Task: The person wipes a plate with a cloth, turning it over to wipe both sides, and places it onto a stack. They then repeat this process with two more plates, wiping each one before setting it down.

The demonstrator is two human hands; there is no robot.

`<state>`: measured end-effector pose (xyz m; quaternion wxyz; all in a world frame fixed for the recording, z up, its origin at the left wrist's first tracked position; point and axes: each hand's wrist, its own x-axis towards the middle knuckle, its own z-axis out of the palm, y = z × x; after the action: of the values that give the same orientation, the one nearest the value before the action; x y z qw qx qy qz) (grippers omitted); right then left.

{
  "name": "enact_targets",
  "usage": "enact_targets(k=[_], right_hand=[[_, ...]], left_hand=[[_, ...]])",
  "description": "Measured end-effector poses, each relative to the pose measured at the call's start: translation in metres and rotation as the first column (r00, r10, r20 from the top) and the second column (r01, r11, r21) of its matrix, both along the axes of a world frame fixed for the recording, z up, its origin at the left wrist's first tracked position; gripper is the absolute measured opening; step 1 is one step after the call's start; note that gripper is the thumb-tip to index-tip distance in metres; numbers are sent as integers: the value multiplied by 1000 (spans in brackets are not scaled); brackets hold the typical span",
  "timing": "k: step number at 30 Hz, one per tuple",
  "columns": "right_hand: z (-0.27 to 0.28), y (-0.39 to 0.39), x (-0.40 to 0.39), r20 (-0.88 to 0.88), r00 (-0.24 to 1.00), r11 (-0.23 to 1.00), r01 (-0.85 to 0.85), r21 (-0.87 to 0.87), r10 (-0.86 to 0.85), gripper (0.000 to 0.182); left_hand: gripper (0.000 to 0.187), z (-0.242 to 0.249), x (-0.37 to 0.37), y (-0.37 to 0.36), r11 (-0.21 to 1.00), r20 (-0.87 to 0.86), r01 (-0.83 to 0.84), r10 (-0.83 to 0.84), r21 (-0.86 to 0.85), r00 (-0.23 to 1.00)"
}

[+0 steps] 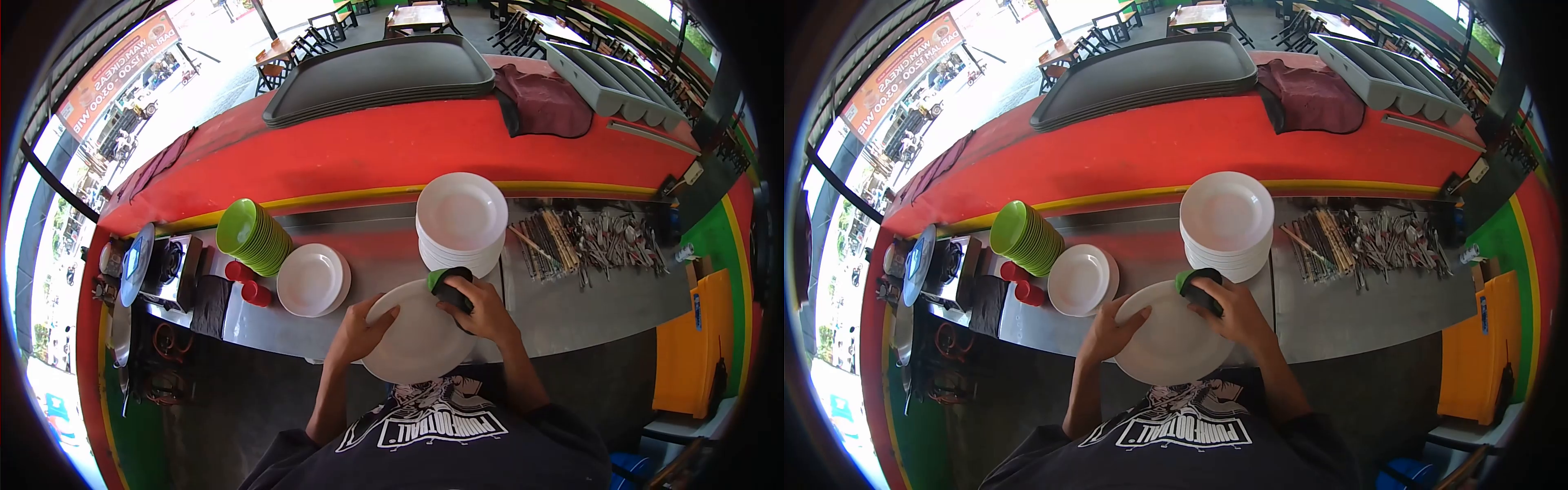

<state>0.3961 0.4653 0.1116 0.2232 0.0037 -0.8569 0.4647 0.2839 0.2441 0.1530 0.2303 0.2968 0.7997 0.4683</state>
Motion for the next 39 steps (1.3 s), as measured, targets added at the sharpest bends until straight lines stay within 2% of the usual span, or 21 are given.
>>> enact_targets(k=[2,5,7,9,12,14,16,17,18,20,23,26,30,35,38,39], right_hand=[[4,-7,-2,4,999,994,-39,104,38,46],[11,-20,-7,-153,985,912,-7,411,76,49],[6,-20,-11,-180,984,930,53,364,15,52],[4,-17,-14,-253,963,936,173,307,-95,49],[-14,-13,-18,-204,912,931,364,0,-356,47],[-33,-17,-19,-163,888,899,404,-168,-429,54],[-44,-29,-19,-143,851,831,434,-348,-504,58],[-49,-38,-16,-85,858,798,428,-425,-506,65],[-54,-46,-14,-52,851,763,440,-473,-523,65],[-60,-57,-12,16,834,685,463,-562,-551,64],[-59,-49,-6,2,844,669,426,-609,-536,64],[-53,-30,4,22,896,748,384,-541,-444,61],[-40,-4,16,-7,950,915,298,-272,-311,58],[-22,11,19,80,970,971,235,-43,-231,48],[-9,9,9,-167,966,958,225,175,-196,36],[-2,8,7,-185,969,955,203,218,-164,24]], left_hand=[[27,-1,2,1,998,-56,61,-62,-10,997],[26,-16,8,7,994,-231,105,-93,39,969],[25,-11,13,7,996,-144,31,-19,80,989],[24,-8,16,6,990,-78,-69,79,122,994],[24,-7,17,3,934,-38,-256,273,248,961],[24,-8,17,4,843,-30,-361,406,399,914],[26,-5,20,6,767,14,-457,506,450,863],[27,-6,22,10,722,35,-491,546,487,837],[27,-7,25,13,673,58,-524,585,522,809],[29,-16,29,15,652,77,-541,599,531,797],[29,-20,31,15,680,76,-531,578,506,813],[29,-20,26,7,782,81,-465,477,416,875],[30,-6,19,-1,902,189,-344,302,259,934],[32,-24,11,-5,986,195,-156,141,62,971],[33,-17,16,6,995,213,-93,101,-44,972],[33,-12,19,12,994,220,-80,95,-77,971]])
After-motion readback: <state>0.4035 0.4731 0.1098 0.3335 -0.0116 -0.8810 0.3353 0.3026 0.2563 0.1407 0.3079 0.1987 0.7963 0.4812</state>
